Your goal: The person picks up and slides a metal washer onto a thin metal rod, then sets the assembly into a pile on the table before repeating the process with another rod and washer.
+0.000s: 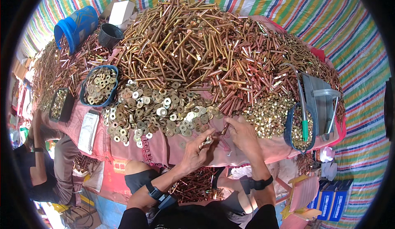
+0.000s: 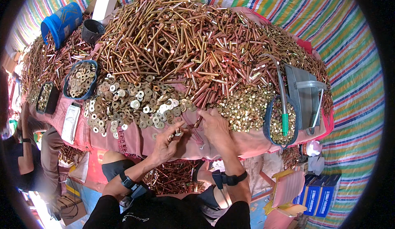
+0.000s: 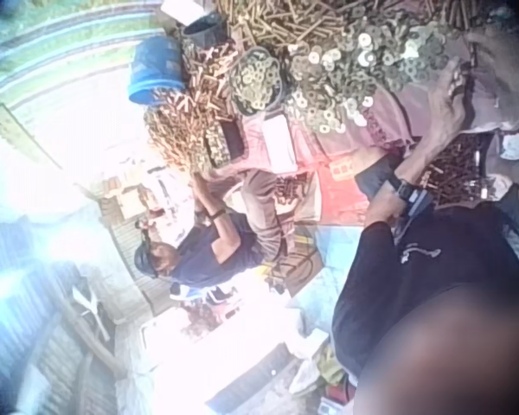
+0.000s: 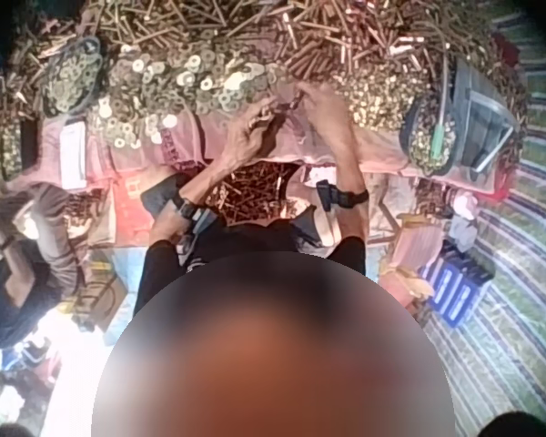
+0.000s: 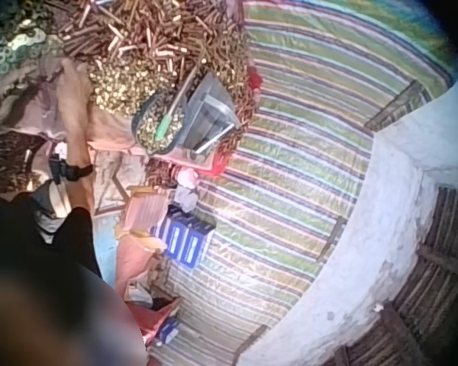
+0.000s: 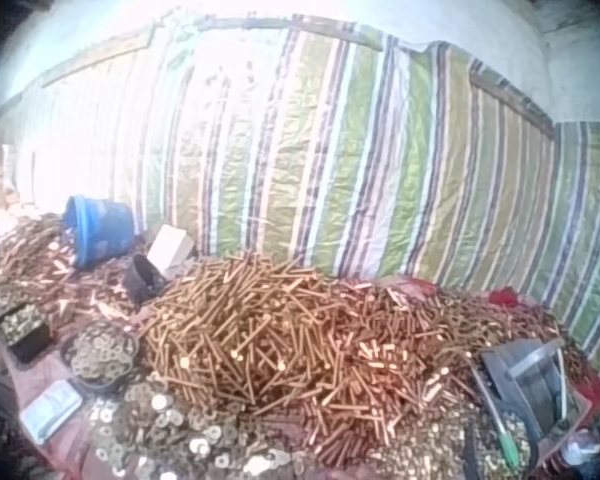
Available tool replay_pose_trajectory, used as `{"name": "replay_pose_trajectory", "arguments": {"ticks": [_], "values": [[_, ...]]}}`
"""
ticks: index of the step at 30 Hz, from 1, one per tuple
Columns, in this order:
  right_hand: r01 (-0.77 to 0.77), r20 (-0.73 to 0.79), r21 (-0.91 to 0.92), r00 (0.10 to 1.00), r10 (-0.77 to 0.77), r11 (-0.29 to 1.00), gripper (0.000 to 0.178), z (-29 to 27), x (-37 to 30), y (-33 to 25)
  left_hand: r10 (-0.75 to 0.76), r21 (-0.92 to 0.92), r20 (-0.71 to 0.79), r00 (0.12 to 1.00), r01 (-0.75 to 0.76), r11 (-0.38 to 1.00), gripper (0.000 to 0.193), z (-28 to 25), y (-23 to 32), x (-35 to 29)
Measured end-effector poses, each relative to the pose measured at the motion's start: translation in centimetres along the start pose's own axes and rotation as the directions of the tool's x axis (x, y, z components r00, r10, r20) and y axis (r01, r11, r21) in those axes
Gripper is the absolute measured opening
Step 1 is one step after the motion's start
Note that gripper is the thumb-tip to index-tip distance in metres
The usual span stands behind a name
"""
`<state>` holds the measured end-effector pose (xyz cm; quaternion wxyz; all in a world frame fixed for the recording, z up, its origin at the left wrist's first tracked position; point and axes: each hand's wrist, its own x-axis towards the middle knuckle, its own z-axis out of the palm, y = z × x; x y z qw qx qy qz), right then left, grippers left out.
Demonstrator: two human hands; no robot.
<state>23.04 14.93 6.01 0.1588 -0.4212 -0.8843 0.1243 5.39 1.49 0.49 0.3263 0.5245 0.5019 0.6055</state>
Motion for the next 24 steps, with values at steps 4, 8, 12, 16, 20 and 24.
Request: {"name": "replay_pose_trajectory", "arguments": {"ticks": [4,8,12,16,20,24], "values": [[-0.007,0.018,0.073,1.000,0.005,0.997,0.030,0.2,0.2,0.5,-0.030,0.017,0.009,1.000,0.029,0.999,0.072,-0.1,-0.1,0.0],[-0.059,-0.080,0.577,0.988,0.129,0.814,0.019,0.4,0.9,0.3,-0.040,-0.003,0.007,0.999,0.040,0.999,0.070,-0.1,-0.1,-0.1],[-0.058,-0.014,0.946,0.976,0.218,0.318,0.021,-0.9,0.6,-1.5,-0.039,-0.005,-0.002,0.999,0.039,0.999,0.068,0.0,0.2,0.0],[-0.080,0.037,0.967,0.984,0.176,0.243,0.049,-1.6,-0.1,-4.6,-0.058,-0.003,0.018,0.998,0.058,0.998,0.068,-0.1,0.4,0.0],[0.013,-0.059,0.927,0.992,0.112,0.376,0.069,-1.2,-0.6,-7.1,-0.009,0.031,-0.004,1.000,0.009,0.999,0.067,-0.1,0.5,0.1],[0.156,-0.188,0.664,0.981,-0.039,0.731,0.060,-1.7,-1.1,-7.3,-0.016,0.050,0.032,0.999,0.015,0.999,0.067,-0.4,0.4,0.0]]}}
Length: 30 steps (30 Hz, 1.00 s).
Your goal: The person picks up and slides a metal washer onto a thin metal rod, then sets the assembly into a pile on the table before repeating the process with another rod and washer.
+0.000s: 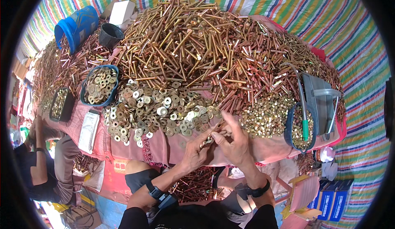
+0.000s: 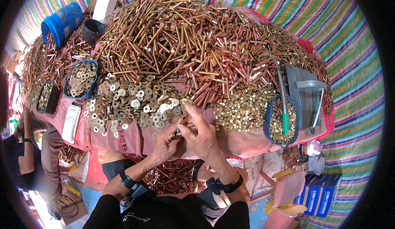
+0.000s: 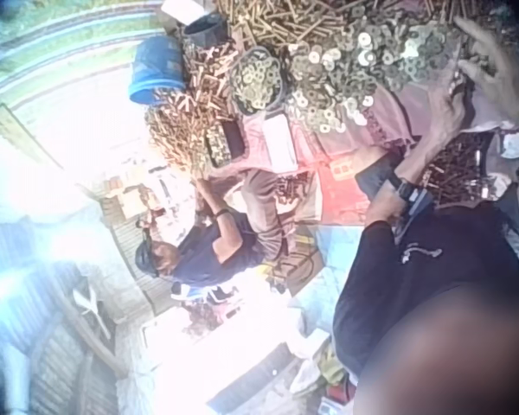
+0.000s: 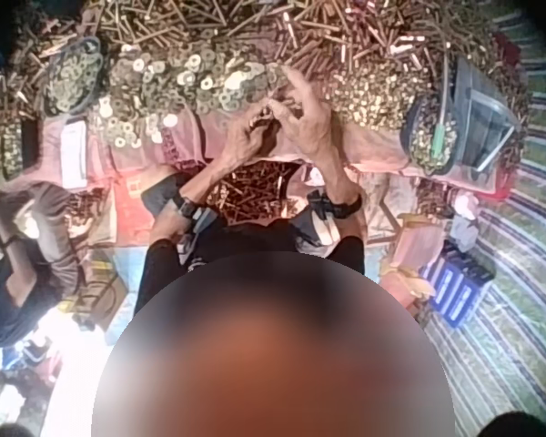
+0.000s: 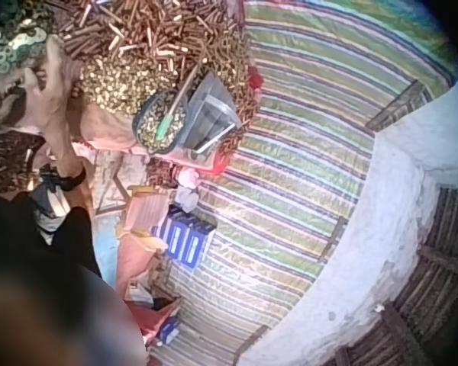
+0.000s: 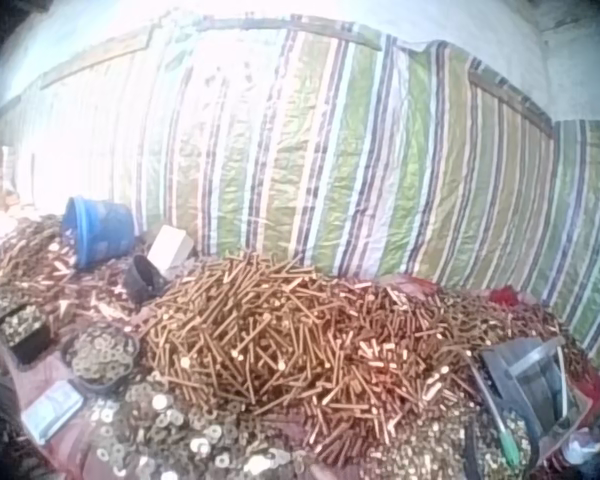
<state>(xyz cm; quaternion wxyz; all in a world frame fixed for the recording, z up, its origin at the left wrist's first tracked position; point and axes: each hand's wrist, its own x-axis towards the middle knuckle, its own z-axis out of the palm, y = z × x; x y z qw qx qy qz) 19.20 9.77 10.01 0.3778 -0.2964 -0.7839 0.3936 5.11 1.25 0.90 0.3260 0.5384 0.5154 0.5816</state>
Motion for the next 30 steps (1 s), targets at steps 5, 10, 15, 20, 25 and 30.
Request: {"name": "replay_pose_trajectory", "arguments": {"ticks": [5,10,15,20,25,30], "values": [[0.251,0.123,-0.160,0.965,-0.233,0.955,0.043,0.0,0.2,0.2,0.210,0.096,-0.140,0.968,-0.198,0.975,0.065,0.7,-0.9,-0.5],[0.170,0.189,-0.151,0.972,-0.141,0.974,0.029,-0.5,-0.2,0.7,0.105,0.010,-0.159,0.982,-0.104,0.994,0.052,0.8,-2.3,-1.2],[-0.165,-0.105,-0.487,0.986,0.130,0.857,0.018,-5.0,-0.4,3.2,-0.065,-0.193,-0.118,0.991,0.041,0.980,0.041,0.9,-2.4,-1.4],[-0.252,-0.204,-0.645,0.967,0.155,0.721,0.018,-6.8,0.0,8.3,-0.064,-0.220,-0.190,0.980,0.021,0.975,0.046,1.4,-1.1,-0.9],[-0.263,-0.181,-0.766,0.964,0.196,0.586,0.024,-5.2,0.4,10.3,-0.076,-0.171,-0.164,0.984,0.048,0.984,0.043,0.8,-0.6,-0.8],[-0.342,-0.164,-0.699,0.932,0.324,0.628,0.024,-4.8,1.5,9.7,-0.090,-0.148,-0.133,0.987,0.070,0.987,0.041,0.5,-1.1,-0.9]]}}
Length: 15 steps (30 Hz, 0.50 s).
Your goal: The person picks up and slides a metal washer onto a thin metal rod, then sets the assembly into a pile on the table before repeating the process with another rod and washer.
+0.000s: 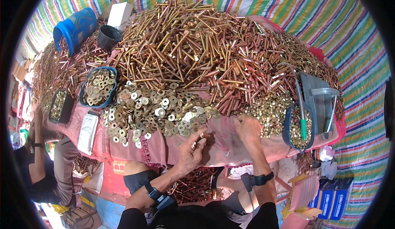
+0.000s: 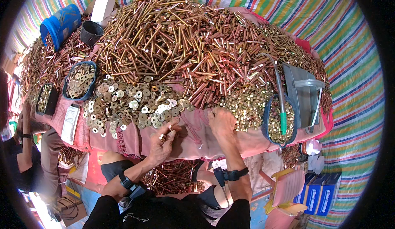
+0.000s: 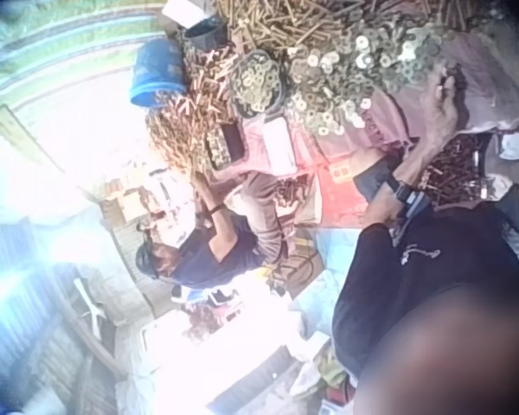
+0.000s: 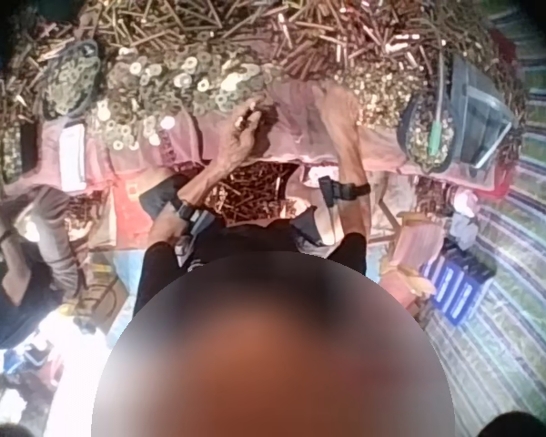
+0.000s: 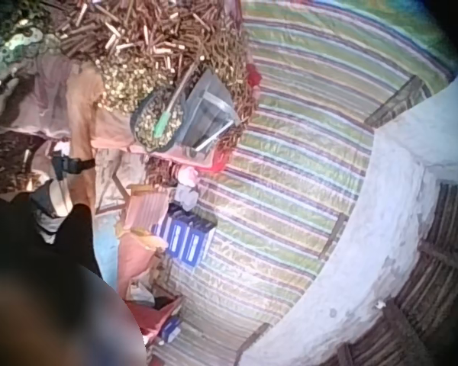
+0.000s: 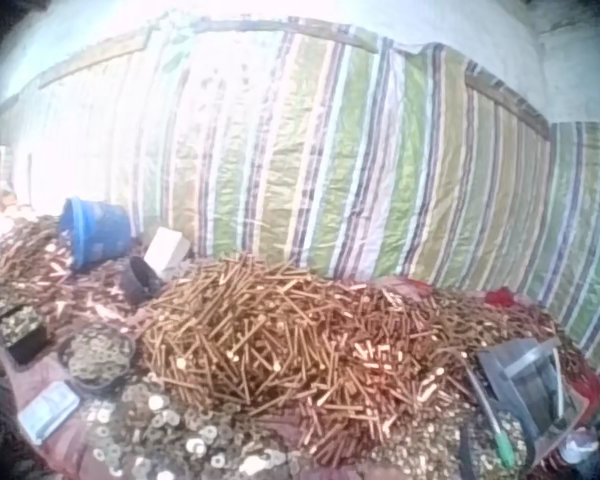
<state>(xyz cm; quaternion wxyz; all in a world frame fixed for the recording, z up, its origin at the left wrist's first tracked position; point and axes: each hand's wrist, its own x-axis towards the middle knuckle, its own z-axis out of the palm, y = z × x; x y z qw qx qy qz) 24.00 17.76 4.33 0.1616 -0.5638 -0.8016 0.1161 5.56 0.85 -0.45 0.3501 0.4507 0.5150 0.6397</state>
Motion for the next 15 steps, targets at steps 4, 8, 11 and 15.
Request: {"name": "replay_pose_trajectory", "arguments": {"ticks": [4,8,11,15], "values": [[-0.106,0.225,0.532,0.974,-0.020,0.840,0.021,-0.8,-0.5,-1.1,0.063,0.036,-0.027,0.998,-0.062,0.997,0.046,0.2,-0.1,0.2],[-0.188,0.344,0.816,0.918,-0.198,0.547,0.023,-1.9,-2.8,-3.3,0.113,0.121,-0.025,0.993,-0.109,0.987,0.049,0.3,0.2,0.3],[-0.023,0.207,0.882,0.917,-0.342,0.470,0.023,-2.2,-3.9,-5.5,0.134,0.154,-0.020,0.991,-0.129,0.980,0.050,0.4,0.5,0.4],[0.324,-0.026,0.786,0.868,-0.496,0.526,0.022,-2.4,-4.3,-7.4,0.193,0.168,-0.010,0.981,-0.189,0.968,0.054,0.1,0.5,0.4]]}}
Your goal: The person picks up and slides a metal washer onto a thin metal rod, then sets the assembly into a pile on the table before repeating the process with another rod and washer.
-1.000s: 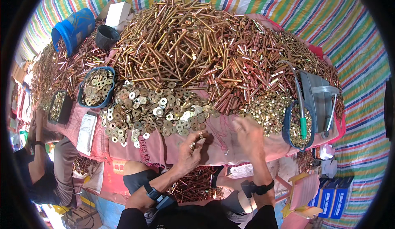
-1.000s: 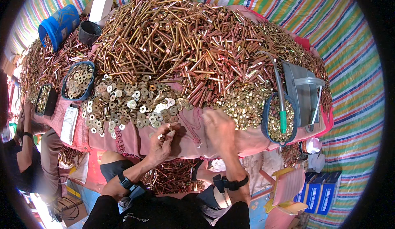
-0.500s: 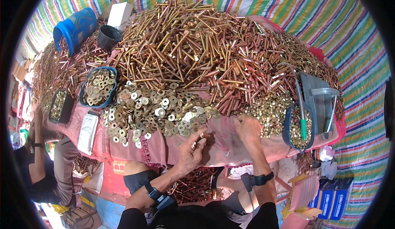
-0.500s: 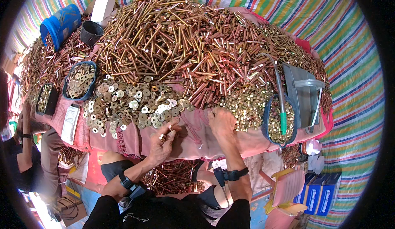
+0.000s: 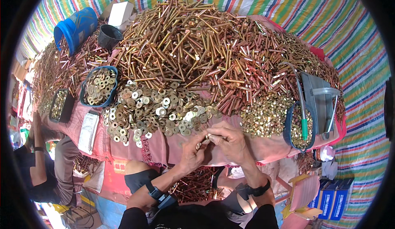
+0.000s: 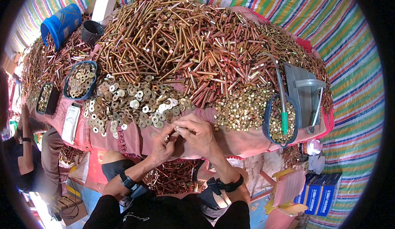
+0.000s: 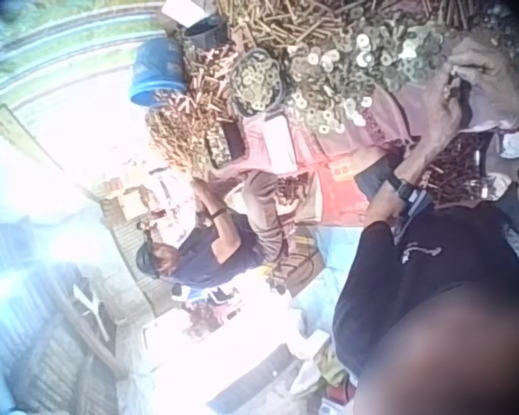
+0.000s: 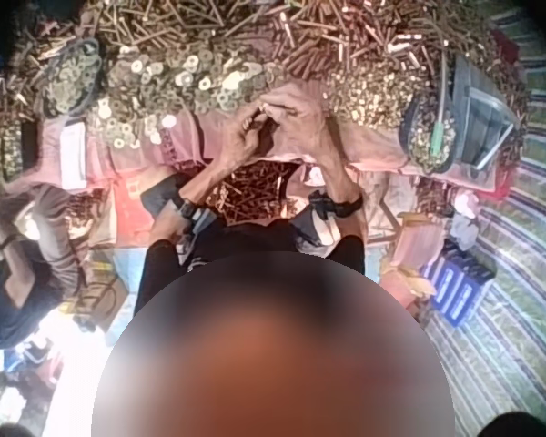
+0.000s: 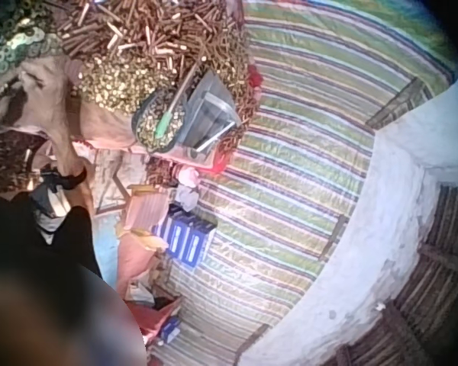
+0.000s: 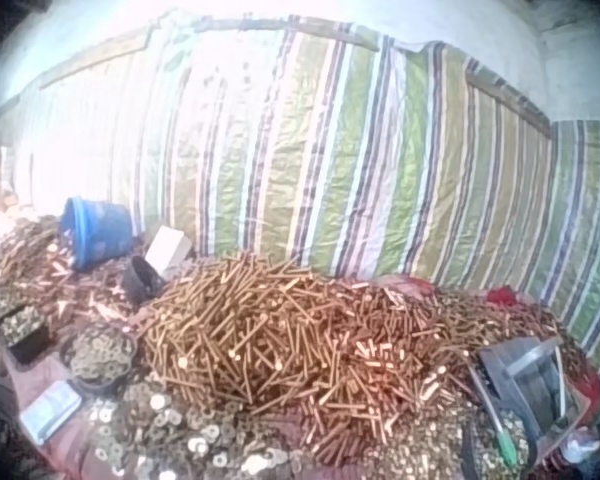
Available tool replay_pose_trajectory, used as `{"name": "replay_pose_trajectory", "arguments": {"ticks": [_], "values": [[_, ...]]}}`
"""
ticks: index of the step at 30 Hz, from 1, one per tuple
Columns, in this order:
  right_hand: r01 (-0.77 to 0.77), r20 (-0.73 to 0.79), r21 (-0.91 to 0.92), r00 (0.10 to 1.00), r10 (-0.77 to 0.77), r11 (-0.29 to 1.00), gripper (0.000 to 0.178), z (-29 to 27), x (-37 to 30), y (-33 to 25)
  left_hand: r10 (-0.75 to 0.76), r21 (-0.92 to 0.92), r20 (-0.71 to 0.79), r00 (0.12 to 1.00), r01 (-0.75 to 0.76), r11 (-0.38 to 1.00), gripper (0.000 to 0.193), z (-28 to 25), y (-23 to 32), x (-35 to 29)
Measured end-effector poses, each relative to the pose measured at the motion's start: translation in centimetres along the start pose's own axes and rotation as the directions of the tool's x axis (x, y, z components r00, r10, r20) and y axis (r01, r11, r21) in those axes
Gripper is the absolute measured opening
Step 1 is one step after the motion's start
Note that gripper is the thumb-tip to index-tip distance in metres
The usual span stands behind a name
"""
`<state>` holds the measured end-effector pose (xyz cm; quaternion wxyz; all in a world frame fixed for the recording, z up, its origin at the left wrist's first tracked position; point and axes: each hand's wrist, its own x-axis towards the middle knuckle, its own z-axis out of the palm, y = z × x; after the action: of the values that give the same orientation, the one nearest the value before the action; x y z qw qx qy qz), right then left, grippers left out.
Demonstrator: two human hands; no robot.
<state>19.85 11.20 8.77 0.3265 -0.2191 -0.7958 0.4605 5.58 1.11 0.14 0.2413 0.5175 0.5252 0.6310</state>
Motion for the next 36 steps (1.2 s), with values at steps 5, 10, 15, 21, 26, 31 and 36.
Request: {"name": "replay_pose_trajectory", "arguments": {"ticks": [5,10,15,21,26,31,36], "values": [[-0.014,-0.018,-0.012,1.000,0.014,1.000,0.020,0.4,-0.2,-0.5,0.084,0.008,-0.020,0.996,-0.084,0.996,0.061,0.1,-0.3,-0.2],[-0.037,-0.031,0.063,0.999,0.039,0.997,0.018,0.6,-0.3,-0.2,0.030,-0.021,0.005,1.000,-0.029,0.999,0.061,0.0,-0.7,-0.3],[0.064,-0.025,-0.037,0.998,-0.065,0.997,0.013,0.8,-0.5,0.0,0.020,-0.033,0.022,1.000,-0.019,0.999,0.058,-0.1,-0.9,-0.4],[-0.059,-0.071,0.226,0.995,0.077,0.972,0.011,1.1,-0.5,0.3,0.021,-0.031,0.011,1.000,-0.021,0.999,0.054,0.0,-1.1,-0.3],[0.107,-0.051,-0.062,0.993,-0.110,0.992,0.010,0.9,-0.3,-0.1,0.040,-0.007,0.032,0.999,-0.039,0.999,0.050,-0.3,-0.8,-0.3],[0.038,-0.099,-0.111,0.994,-0.049,0.993,0.016,1.3,-0.3,-1.5,0.004,-0.035,0.074,0.997,-0.002,0.999,0.055,-0.3,-0.8,-0.3],[-0.092,-0.086,-0.113,0.993,0.083,0.989,0.029,1.2,-0.3,-1.9,0.041,-0.063,0.037,0.998,-0.038,0.997,0.059,0.0,-1.2,-0.5]]}}
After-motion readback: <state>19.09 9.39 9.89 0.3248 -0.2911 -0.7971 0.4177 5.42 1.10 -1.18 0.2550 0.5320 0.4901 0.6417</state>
